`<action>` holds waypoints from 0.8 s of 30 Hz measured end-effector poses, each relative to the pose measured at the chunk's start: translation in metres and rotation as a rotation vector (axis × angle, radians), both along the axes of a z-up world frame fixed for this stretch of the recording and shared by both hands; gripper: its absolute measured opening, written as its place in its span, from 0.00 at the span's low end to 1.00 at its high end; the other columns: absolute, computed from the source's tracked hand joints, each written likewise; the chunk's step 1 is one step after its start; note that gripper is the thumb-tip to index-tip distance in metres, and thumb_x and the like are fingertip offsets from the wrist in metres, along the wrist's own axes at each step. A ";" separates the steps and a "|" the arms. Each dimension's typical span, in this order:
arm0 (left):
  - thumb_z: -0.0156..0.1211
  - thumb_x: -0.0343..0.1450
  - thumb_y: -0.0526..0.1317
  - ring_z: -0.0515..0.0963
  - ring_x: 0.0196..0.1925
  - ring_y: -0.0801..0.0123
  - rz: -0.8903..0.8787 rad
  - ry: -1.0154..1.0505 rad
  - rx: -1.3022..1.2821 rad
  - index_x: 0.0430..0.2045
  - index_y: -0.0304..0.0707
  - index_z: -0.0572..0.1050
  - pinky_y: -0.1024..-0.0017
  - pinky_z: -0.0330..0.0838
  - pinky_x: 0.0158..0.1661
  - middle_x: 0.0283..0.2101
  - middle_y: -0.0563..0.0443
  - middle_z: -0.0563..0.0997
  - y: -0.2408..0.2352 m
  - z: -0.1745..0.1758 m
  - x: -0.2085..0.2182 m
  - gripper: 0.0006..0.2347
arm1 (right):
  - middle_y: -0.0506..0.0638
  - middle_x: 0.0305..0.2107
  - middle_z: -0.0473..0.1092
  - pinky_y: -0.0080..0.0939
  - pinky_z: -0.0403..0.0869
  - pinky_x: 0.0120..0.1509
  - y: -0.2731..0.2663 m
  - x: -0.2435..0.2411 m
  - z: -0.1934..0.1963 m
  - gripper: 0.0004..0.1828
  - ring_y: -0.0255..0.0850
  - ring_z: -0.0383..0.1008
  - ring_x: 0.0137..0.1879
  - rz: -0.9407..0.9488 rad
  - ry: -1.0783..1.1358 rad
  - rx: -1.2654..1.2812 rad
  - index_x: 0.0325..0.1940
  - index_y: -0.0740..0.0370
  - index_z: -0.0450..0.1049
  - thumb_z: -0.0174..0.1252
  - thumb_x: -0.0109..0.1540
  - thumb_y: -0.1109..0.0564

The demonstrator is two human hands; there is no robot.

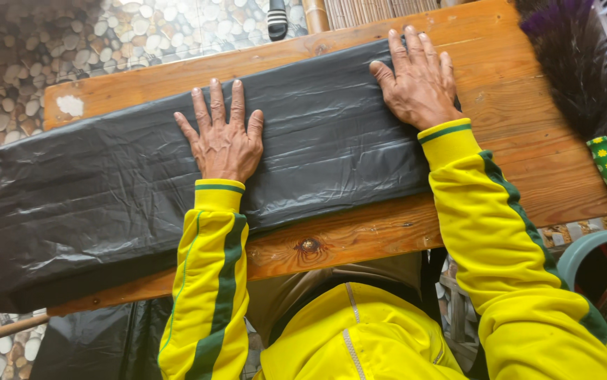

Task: The person cleans a small black bag with a feather duster, then places it in a basket. They then unfold a large black bag on the table, smooth it out, and clean it with the feather duster before folding it back up.

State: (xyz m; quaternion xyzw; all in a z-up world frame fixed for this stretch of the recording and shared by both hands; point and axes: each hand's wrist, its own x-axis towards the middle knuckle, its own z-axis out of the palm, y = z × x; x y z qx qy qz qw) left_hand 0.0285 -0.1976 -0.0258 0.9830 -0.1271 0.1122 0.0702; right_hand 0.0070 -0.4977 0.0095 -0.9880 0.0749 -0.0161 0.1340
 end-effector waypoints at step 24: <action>0.38 0.73 0.55 0.45 0.70 0.43 0.031 -0.025 -0.034 0.65 0.50 0.56 0.32 0.30 0.59 0.69 0.43 0.55 -0.002 -0.005 0.003 0.25 | 0.55 0.31 0.75 0.49 0.65 0.49 -0.034 -0.140 0.026 0.34 0.48 0.73 0.44 -0.271 -0.043 0.241 0.66 0.68 0.66 0.64 0.57 0.55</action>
